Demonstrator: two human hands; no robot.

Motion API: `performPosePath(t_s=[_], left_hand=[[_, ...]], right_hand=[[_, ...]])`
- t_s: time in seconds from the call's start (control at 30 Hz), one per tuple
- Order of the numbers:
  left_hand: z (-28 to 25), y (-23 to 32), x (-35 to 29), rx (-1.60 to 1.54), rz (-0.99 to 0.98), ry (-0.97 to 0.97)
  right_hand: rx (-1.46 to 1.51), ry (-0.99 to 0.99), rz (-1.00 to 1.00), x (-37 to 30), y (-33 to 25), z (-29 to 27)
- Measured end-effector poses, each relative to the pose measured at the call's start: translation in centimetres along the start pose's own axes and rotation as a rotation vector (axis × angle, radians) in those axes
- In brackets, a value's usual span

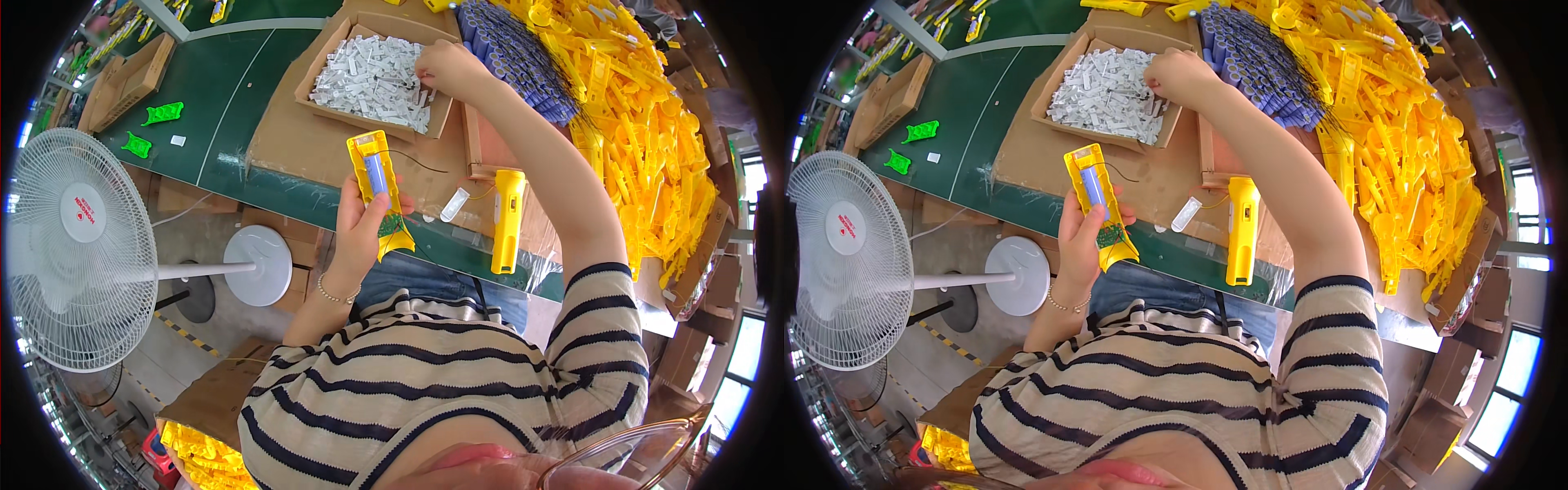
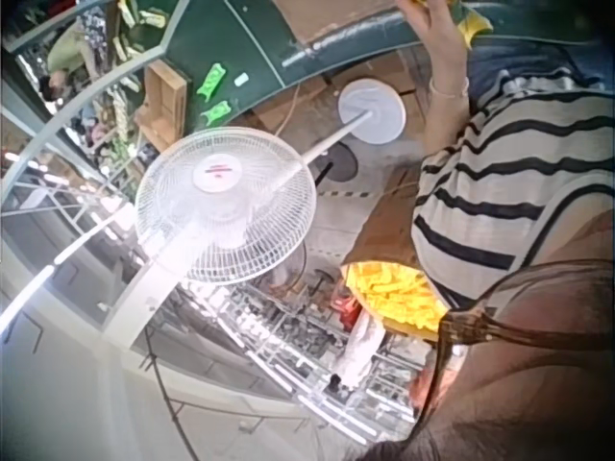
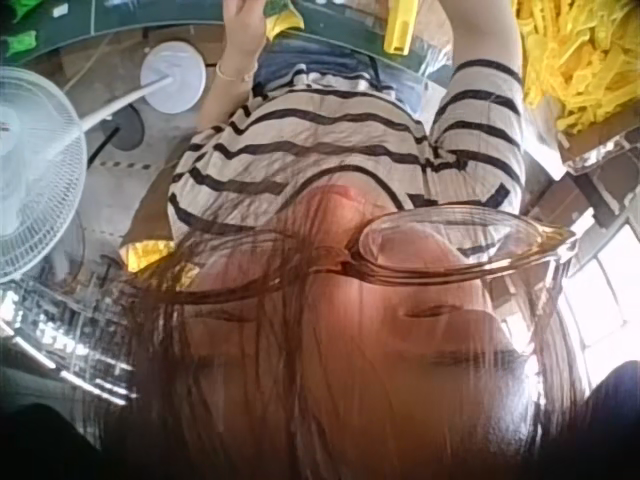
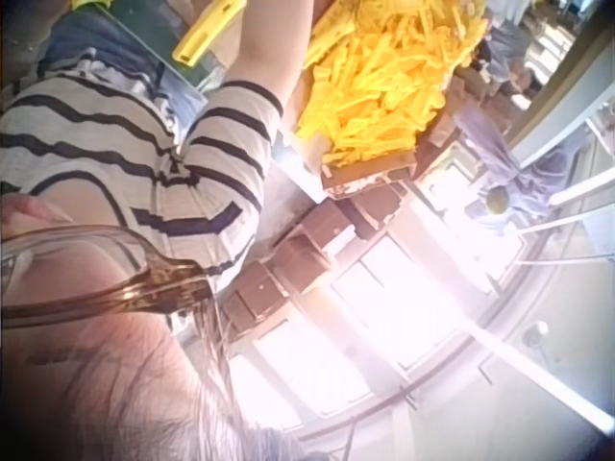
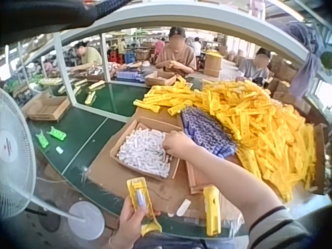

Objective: Assembling electronic and internal components into yellow flashlight housings.

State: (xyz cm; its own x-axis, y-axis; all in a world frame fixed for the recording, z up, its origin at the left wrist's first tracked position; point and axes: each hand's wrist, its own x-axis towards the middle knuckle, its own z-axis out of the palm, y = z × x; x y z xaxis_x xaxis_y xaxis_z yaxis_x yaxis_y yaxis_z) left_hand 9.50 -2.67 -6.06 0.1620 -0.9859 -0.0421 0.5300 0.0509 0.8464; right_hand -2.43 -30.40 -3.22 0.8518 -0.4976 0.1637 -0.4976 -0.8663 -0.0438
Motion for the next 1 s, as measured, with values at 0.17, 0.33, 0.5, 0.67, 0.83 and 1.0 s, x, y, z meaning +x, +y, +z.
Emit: performPosePath(t_s=[0.17,0.33,0.5,0.67,0.83,1.0], left_hand=[[0.3,0.3,0.0,0.025,0.017,-0.001],[1.4,-0.4,-0.1,0.120,0.126,-0.055],[4.6,-0.8,-0.9,0.207,0.161,-0.184],[7.3,-0.4,-2.6,0.562,0.256,-0.326],[8.9,-0.4,-3.5,0.690,0.308,-0.352],[9.6,-1.1,-3.9,0.739,0.338,-0.402]], right_hand=[[0.300,0.308,-0.069,-3.6,-1.1,-1.8],[0.691,0.515,0.050,-9.4,-6.3,-5.5],[1.120,0.562,0.290,-15.5,-10.5,-7.6],[1.152,0.700,0.042,-18.7,-11.3,-8.3],[1.067,0.663,0.242,-20.9,-12.5,-10.1],[1.092,0.670,0.445,-21.5,-13.6,-10.8]])
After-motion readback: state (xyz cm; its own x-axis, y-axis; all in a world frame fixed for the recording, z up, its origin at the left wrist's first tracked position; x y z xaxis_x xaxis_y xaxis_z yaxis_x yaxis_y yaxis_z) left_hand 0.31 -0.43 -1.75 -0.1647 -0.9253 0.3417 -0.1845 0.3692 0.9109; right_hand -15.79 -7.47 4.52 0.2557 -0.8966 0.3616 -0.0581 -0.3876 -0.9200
